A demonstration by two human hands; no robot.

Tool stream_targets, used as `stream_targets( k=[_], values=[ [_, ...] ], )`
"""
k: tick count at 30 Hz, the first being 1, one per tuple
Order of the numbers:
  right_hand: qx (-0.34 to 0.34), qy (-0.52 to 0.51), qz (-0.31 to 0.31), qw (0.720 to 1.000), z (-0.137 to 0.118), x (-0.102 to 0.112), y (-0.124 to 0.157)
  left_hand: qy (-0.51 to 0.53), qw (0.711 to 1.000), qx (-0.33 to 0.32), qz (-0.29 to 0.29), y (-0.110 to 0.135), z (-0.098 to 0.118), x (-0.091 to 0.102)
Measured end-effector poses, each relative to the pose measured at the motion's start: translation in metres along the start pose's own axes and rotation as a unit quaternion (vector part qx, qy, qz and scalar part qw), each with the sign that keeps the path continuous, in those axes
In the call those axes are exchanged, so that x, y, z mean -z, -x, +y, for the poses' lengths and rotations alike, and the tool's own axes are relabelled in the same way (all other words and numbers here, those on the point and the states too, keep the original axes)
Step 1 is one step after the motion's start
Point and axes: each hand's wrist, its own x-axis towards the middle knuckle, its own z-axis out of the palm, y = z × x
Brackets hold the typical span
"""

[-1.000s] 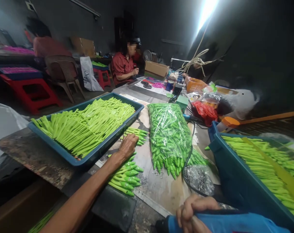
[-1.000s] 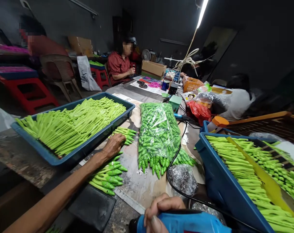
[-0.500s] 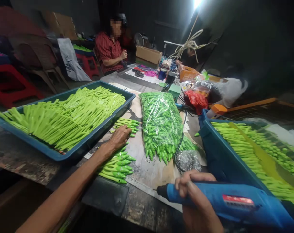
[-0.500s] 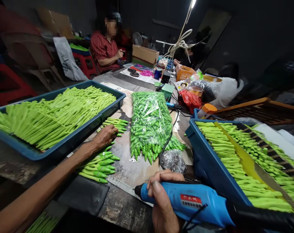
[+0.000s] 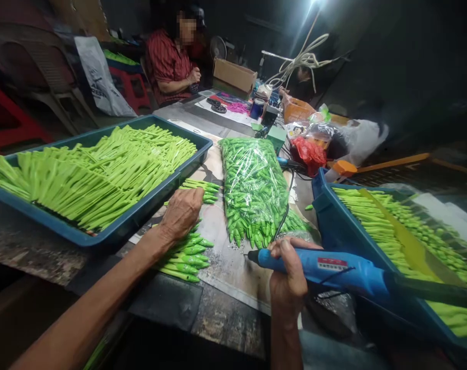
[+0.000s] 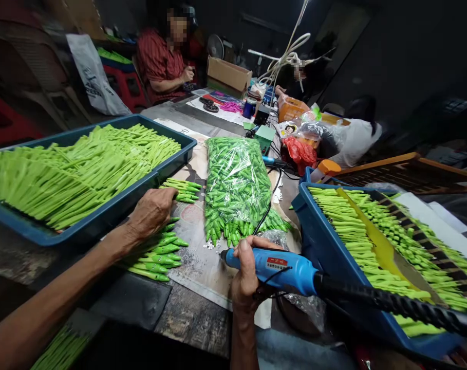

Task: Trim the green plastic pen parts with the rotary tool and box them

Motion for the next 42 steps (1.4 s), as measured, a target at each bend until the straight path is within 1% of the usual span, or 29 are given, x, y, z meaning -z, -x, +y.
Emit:
stream_targets(
  k=[4, 6, 7, 8, 9, 10, 11, 12, 13, 14, 15, 16, 17, 19, 21, 24, 30, 34, 39, 42],
  values=[
    [-0.039, -0.056, 0.01, 0.998, -0.002, -0.001, 0.001, 0.084, 0.996, 0.026, 0.019, 0.023, 0.027, 0.02],
    [-0.049, -0.072, 0.011, 0.996, -0.004, 0.0, 0.002, 0.14, 0.989, 0.04, 0.027, 0.041, 0.043, 0.026],
    [-0.05, -0.076, 0.011, 0.996, -0.005, 0.002, 0.003, 0.19, 0.979, 0.065, 0.022, 0.05, 0.051, 0.027],
    [-0.049, -0.079, 0.008, 0.996, -0.006, 0.003, 0.004, 0.302, 0.945, 0.126, -0.005, 0.06, 0.059, 0.026],
    [-0.048, -0.084, 0.004, 0.995, -0.007, 0.005, 0.005, 0.416, 0.888, 0.184, -0.067, 0.071, 0.067, 0.024],
    [-0.046, -0.09, -0.001, 0.995, -0.009, 0.006, 0.006, 0.501, 0.828, 0.229, -0.108, 0.081, 0.074, 0.021],
    [-0.046, -0.096, -0.008, 0.994, -0.01, 0.008, 0.008, 0.555, 0.775, 0.27, -0.139, 0.09, 0.081, 0.016],
    [-0.043, -0.101, -0.015, 0.994, -0.012, 0.01, 0.01, 0.591, 0.731, 0.297, -0.169, 0.099, 0.087, 0.011],
    [-0.037, -0.105, -0.023, 0.994, -0.014, 0.011, 0.011, 0.628, 0.688, 0.314, -0.183, 0.107, 0.092, 0.004],
    [-0.029, -0.106, -0.03, 0.993, -0.017, 0.013, 0.013, 0.667, 0.647, 0.325, -0.177, 0.114, 0.097, -0.002],
    [-0.02, -0.105, -0.032, 0.994, -0.019, 0.014, 0.014, 0.693, 0.616, 0.332, -0.174, 0.119, 0.101, -0.008],
    [-0.012, -0.104, -0.032, 0.994, -0.021, 0.015, 0.016, 0.707, 0.595, 0.344, -0.164, 0.123, 0.105, -0.014],
    [-0.007, -0.105, -0.029, 0.994, -0.023, 0.016, 0.017, 0.715, 0.584, 0.355, -0.147, 0.127, 0.108, -0.02],
    [-0.001, -0.111, -0.024, 0.994, -0.027, 0.018, 0.019, 0.721, 0.573, 0.371, -0.114, 0.131, 0.113, -0.028],
    [0.015, -0.118, -0.028, 0.993, -0.032, 0.018, 0.021, 0.733, 0.563, 0.37, -0.094, 0.132, 0.116, -0.033],
    [0.033, -0.126, -0.033, 0.991, -0.039, 0.019, 0.025, 0.747, 0.553, 0.358, -0.092, 0.132, 0.12, -0.037],
    [0.018, -0.123, -0.037, 0.991, -0.047, 0.02, 0.032, 0.778, 0.519, 0.345, -0.081, 0.129, 0.122, -0.045],
    [0.031, -0.123, -0.037, 0.991, -0.048, 0.021, 0.033, 0.784, 0.513, 0.341, -0.075, 0.13, 0.122, -0.048],
    [0.014, -0.123, -0.028, 0.992, -0.052, 0.022, 0.035, 0.788, 0.507, 0.339, -0.075, 0.132, 0.122, -0.051],
    [0.015, -0.124, -0.027, 0.992, -0.053, 0.021, 0.035, 0.793, 0.502, 0.337, -0.074, 0.133, 0.122, -0.051]
  ],
)
